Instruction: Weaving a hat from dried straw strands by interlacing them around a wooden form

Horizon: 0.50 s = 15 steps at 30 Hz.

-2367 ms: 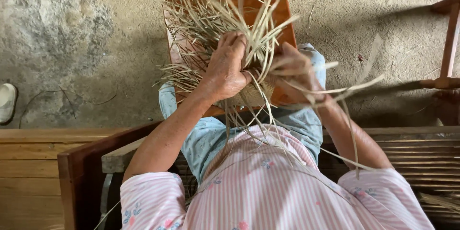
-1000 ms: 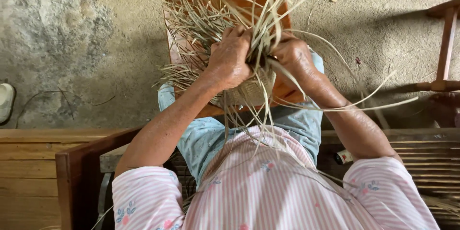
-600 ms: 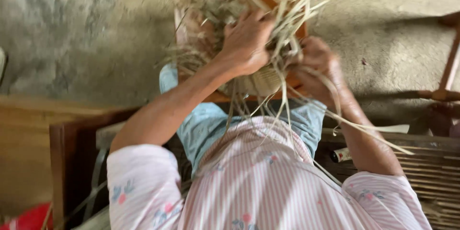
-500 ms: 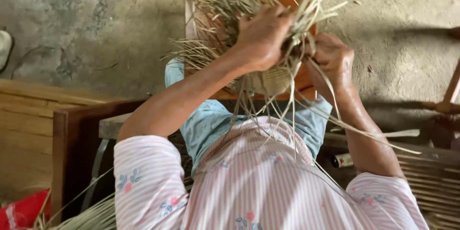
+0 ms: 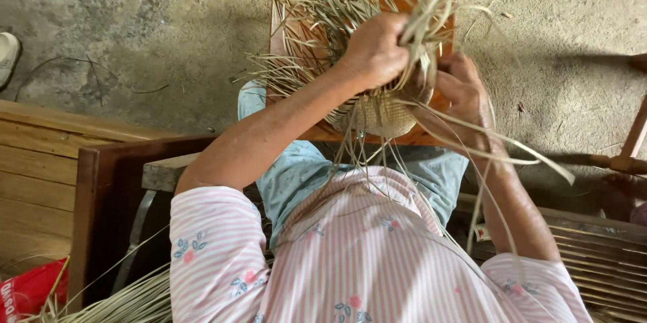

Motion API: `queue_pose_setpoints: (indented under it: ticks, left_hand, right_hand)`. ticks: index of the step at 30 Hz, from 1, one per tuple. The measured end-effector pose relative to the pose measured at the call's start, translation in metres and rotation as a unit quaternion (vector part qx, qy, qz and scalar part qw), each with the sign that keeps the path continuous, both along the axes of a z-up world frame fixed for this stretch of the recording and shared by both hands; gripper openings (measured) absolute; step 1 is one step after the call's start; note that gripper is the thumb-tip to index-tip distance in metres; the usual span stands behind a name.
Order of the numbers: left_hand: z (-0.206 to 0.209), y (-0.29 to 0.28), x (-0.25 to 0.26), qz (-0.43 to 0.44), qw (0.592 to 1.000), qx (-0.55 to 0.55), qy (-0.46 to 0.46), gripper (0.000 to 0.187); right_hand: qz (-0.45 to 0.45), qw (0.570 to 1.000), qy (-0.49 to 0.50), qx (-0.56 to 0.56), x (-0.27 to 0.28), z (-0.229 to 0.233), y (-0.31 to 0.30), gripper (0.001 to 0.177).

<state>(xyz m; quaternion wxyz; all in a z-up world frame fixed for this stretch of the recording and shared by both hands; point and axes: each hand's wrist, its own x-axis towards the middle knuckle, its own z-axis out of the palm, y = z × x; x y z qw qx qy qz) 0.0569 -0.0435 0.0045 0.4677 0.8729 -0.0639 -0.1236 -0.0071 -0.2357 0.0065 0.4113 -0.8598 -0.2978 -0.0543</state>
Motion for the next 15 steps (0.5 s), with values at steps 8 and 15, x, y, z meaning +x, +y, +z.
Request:
queue_pose_setpoints:
  ticks: [8,15]
  left_hand:
    - [-0.018,0.034,0.009,0.031,0.932,-0.360,-0.029,0.010]
    - [-0.004,0.041,0.015,0.080,0.858,-0.502,0.069,0.009]
  right_hand:
    - [0.068,0.991,0.096,0.065,0.009,0.023,0.037,0.044]
    - [0.057,0.980,0.154,0.112,0.009,0.044,0.066,0.038]
